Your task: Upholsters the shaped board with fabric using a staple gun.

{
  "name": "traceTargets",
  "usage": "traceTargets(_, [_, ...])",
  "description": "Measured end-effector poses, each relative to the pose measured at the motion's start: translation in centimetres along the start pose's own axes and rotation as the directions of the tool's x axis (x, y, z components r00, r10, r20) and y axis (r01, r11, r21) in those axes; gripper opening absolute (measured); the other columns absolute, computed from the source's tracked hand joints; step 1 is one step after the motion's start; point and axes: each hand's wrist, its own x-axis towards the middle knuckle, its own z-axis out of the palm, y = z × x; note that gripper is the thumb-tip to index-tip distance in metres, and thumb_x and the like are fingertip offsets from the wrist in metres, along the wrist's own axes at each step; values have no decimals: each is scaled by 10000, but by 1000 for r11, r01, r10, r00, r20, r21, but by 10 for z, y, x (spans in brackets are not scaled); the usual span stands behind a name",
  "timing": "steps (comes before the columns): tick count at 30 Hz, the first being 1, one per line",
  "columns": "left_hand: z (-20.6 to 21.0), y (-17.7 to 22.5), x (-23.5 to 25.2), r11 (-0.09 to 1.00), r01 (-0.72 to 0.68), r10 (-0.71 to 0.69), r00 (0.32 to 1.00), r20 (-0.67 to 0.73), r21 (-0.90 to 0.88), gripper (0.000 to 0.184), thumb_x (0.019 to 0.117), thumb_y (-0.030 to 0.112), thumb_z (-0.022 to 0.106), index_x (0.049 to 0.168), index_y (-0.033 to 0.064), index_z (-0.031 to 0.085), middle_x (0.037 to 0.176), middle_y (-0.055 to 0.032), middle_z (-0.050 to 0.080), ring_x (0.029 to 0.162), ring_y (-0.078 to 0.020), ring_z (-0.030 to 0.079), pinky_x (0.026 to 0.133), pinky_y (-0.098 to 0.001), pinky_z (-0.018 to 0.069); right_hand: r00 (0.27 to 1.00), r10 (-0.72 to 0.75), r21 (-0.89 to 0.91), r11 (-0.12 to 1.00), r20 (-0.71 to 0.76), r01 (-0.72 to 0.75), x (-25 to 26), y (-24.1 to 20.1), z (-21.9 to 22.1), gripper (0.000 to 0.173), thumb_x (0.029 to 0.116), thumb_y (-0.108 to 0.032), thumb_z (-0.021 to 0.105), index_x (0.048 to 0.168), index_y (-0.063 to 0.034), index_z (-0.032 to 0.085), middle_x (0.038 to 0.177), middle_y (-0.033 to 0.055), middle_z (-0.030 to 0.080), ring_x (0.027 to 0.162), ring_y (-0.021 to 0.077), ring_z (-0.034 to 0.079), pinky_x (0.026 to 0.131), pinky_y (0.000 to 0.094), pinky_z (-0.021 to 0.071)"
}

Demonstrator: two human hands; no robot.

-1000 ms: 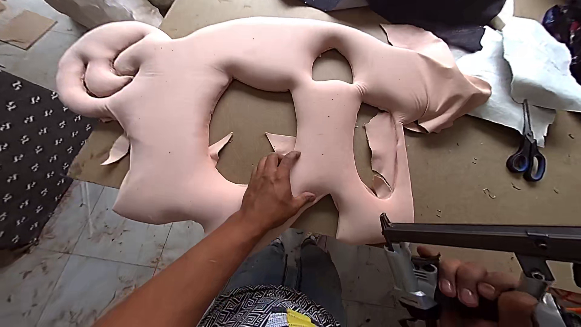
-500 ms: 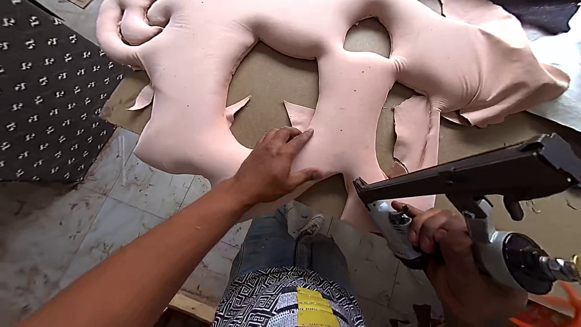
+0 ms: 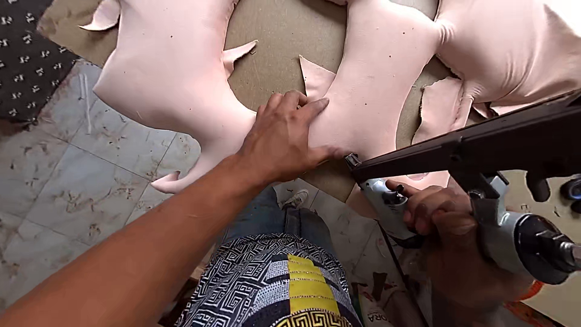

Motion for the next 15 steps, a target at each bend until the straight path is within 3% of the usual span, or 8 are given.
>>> traceTargets(2, [-3, 1, 6, 1000, 27, -27, 1000, 10, -14, 962, 677, 854, 688, 1471, 328, 555, 1292, -51, 585, 1176, -278, 545, 948, -505, 462, 1000, 1, 11, 1000, -27, -1, 1, -1, -2, 225, 1007, -335, 657, 861, -164, 661, 666, -9, 605, 630, 189, 658, 811, 527, 631])
traceTargets(5, [2, 9, 9, 997, 43, -42, 999, -14, 68, 1020, 593, 756, 817, 1461, 306, 530, 1280, -95, 579, 1176, -326, 550, 890, -520, 469, 999, -6, 1, 1000, -44, 6, -1, -2, -6, 237, 1003, -338, 663, 837, -169, 651, 654, -15, 599, 616, 177, 648, 774, 480, 631])
traceTargets(10, [7, 13, 10, 994, 60, -58, 998, -20, 91, 1024, 582, 730, 826, 1454, 286, 525, 1271, -108, 571, 1165, -339, 546, 858, -518, 462, 999, -7, 10, 1000, -32, 8, -3, -1, -6, 204, 995, -315, 681, 856, -168, 657, 663, -15, 607, 618, 175, 653, 785, 492, 637])
traceTargets(12, [-2, 6, 16, 999, 47, -47, 998, 45, 5, 996, 613, 776, 798, 1437, 278, 540, 1242, -90, 585, 1157, -318, 556, 892, -534, 471, 1000, -8, 31, 999, -30, 9, 1, 0, -8, 210, 992, -306, 684, 848, -156, 653, 657, -5, 603, 615, 185, 657, 796, 510, 637])
traceTargets(15, [-24, 2, 37, 996, 78, -69, 981, 180, -45, 884, 663, 783, 786, 1325, 228, 600, 1090, -45, 672, 1034, -261, 652, 876, -550, 536, 999, -18, 30, 999, -35, 19, -1, 0, -13, 223, 998, -319, 677, 842, -161, 653, 645, -8, 599, 606, 180, 655, 798, 512, 638])
